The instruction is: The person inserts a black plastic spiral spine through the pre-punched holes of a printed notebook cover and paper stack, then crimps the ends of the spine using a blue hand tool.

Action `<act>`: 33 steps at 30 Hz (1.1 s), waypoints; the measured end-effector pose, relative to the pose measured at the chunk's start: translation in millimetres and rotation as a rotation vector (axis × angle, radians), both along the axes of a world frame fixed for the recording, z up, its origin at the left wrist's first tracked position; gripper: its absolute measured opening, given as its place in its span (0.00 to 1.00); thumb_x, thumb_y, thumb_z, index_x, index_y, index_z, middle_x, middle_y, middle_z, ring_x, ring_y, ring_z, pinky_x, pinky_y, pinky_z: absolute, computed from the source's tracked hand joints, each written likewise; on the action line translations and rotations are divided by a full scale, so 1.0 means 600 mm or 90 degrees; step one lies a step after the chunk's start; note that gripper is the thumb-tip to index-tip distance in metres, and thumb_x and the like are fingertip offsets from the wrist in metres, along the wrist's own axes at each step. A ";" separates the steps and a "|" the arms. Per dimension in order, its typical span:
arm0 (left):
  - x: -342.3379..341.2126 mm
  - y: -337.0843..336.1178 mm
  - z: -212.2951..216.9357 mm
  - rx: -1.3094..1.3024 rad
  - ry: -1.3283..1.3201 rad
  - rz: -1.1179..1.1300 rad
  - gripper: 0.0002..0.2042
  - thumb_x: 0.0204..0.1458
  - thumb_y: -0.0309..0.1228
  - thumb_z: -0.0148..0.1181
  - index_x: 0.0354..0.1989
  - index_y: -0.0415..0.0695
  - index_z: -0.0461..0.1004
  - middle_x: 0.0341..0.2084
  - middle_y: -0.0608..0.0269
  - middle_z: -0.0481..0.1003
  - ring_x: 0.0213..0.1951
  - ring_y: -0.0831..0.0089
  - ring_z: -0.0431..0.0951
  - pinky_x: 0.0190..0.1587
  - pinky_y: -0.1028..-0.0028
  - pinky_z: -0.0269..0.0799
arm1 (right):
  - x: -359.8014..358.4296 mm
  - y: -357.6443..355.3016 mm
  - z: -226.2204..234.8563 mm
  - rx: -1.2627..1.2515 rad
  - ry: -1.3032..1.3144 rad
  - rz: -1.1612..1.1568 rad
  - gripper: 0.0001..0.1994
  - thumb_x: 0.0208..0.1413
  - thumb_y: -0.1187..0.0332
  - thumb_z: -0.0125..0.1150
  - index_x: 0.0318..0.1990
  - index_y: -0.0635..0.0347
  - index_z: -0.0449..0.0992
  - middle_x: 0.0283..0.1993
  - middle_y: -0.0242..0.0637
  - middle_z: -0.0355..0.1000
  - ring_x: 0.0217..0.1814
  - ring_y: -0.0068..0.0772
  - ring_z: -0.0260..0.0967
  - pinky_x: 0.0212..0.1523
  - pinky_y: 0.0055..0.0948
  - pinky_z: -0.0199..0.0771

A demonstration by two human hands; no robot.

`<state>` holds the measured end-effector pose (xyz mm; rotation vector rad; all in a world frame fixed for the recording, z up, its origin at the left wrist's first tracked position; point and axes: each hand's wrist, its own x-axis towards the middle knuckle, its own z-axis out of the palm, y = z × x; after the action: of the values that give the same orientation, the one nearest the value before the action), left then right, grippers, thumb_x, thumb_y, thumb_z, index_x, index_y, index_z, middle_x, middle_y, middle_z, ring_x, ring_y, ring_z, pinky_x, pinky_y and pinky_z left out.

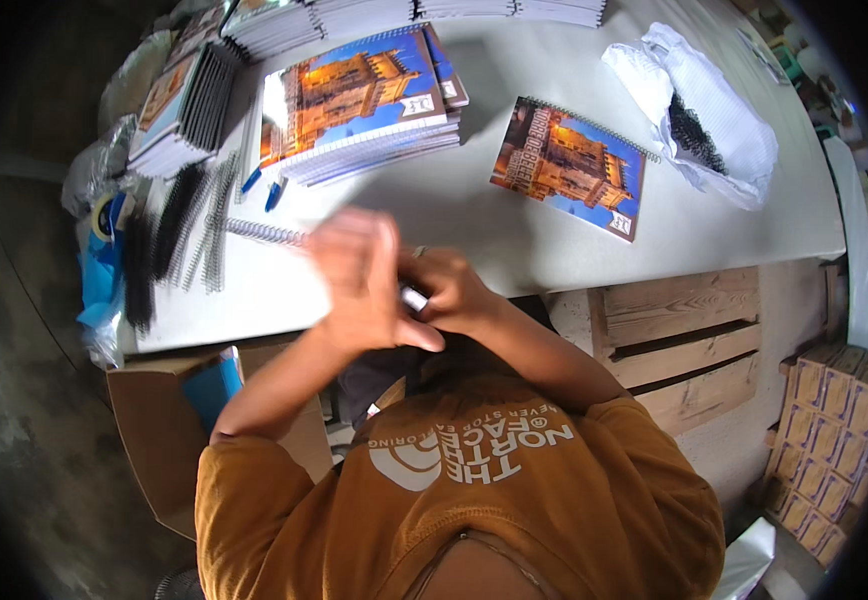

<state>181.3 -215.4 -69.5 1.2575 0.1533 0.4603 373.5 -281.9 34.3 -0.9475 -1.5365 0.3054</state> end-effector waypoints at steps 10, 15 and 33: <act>0.093 -0.067 0.347 0.548 0.061 0.339 0.18 0.58 0.30 0.40 0.49 0.26 0.65 0.37 0.42 0.75 0.42 0.58 0.76 0.46 0.70 0.71 | 0.038 -0.062 0.139 0.017 -0.214 -0.035 0.35 0.50 0.58 0.57 0.62 0.59 0.49 0.57 0.51 0.55 0.60 0.54 0.52 0.58 0.54 0.47; 0.117 -0.058 0.297 0.247 0.204 0.459 0.09 0.51 0.24 0.57 0.39 0.32 0.73 0.28 0.64 0.75 0.30 0.83 0.71 0.37 0.84 0.67 | 0.059 -0.056 0.135 -0.447 -0.142 -0.029 0.14 0.53 0.64 0.56 0.41 0.66 0.72 0.33 0.46 0.73 0.24 0.40 0.70 0.28 0.33 0.69; 0.123 0.025 0.292 -0.023 0.095 0.128 0.09 0.38 0.13 0.51 0.28 0.40 0.72 0.24 0.69 0.68 0.25 0.85 0.66 0.27 0.85 0.63 | 0.035 -0.052 0.131 -0.180 0.062 -0.164 0.09 0.39 0.78 0.64 0.31 0.61 0.74 0.27 0.41 0.71 0.31 0.42 0.69 0.31 0.33 0.67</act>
<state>255.3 -200.2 105.5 1.2462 0.4159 0.5340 394.6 -312.9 112.8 -1.3205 -1.2853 0.3840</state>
